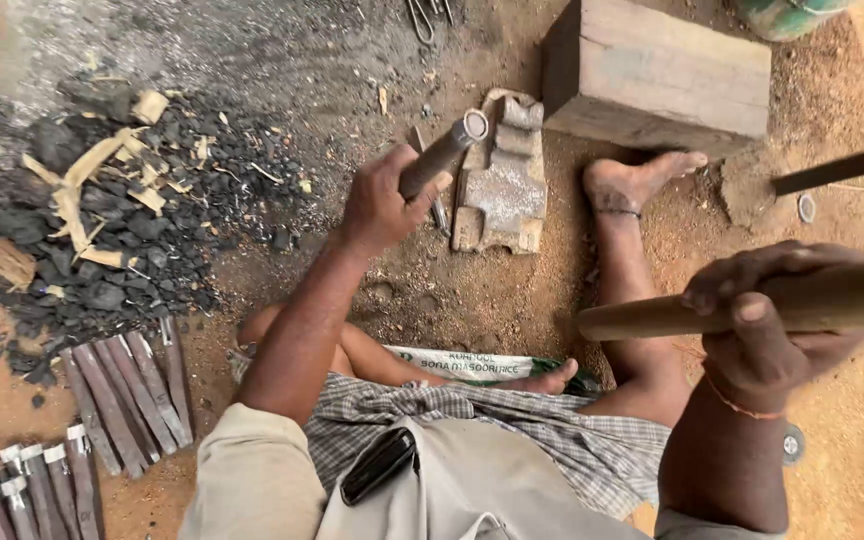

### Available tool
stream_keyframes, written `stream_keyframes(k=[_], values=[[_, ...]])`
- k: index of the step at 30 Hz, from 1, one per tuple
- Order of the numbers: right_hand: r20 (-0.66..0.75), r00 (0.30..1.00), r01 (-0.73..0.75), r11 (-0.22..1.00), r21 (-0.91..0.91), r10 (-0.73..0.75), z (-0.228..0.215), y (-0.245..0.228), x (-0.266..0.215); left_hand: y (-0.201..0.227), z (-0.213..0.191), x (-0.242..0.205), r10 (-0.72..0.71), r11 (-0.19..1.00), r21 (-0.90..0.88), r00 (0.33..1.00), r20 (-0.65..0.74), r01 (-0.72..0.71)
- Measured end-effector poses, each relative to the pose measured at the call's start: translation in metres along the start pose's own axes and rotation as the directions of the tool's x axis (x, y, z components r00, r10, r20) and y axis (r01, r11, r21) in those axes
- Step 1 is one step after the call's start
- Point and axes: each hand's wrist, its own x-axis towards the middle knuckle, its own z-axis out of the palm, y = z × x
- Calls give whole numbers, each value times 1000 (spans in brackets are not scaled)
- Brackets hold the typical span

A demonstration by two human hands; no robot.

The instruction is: The recorder shapes small metal components using a hammer and anvil, followed by grinding with an angle grinder.

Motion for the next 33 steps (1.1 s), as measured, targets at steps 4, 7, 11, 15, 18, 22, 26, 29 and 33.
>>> stream_keyframes(k=[4,7,11,15,18,22,26,29,33], values=[[88,996,2,1000,31,-5,40,-31,2,0,18,-31,-128,988,-81,990,67,133],[216,943,-205,953,-222,253,66,-7,-3,14,24,-29,-110,986,-121,991,77,119],[359,793,-175,749,-638,491,71,24,-20,12,16,-20,-251,948,-187,966,65,259],[178,859,-405,850,-336,480,69,-1,-30,4,-3,-22,-179,946,-282,983,-37,162],[149,978,-69,906,-419,143,63,-28,-3,-5,1,-24,-207,951,-235,978,3,202],[32,997,-59,988,-143,64,109,-28,13,-10,6,-29,-191,952,-243,981,7,187],[308,796,-192,700,-688,521,98,26,-20,10,-5,-24,-330,887,-312,940,85,340],[316,716,-421,746,-516,623,92,30,-17,1,-5,-20,-359,873,-329,931,70,361],[306,923,-171,962,-213,232,59,8,-15,3,-5,-24,-225,931,-287,974,35,226]])
